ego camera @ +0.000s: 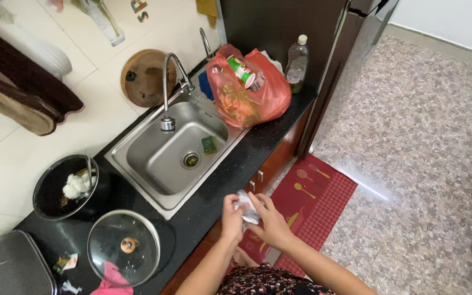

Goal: The person empties a seasoning packet into a cup of noodles, walks to a side table to wipe it with a cloth and adjust an appliance, and then returns to the kitchen counter to turn on an electric kettle.

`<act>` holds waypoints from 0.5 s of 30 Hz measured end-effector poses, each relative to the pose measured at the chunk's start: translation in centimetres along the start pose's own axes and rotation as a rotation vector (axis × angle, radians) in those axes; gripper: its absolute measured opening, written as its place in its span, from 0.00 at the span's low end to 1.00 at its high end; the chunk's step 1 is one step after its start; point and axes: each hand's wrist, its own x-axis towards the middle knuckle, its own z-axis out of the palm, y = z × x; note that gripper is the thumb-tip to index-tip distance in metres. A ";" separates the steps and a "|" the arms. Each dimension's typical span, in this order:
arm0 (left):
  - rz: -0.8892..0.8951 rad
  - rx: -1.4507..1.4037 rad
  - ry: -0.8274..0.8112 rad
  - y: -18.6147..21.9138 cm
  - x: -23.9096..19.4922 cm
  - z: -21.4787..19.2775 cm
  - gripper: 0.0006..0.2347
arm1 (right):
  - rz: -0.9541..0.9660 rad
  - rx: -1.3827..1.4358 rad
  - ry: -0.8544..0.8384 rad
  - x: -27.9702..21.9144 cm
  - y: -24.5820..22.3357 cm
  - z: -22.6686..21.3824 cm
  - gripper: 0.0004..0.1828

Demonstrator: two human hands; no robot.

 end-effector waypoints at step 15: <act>-0.229 0.252 -0.641 6.3 8.6 -0.5 0.32 | -0.449 -0.039 0.166 13.4 2.4 -0.1 0.08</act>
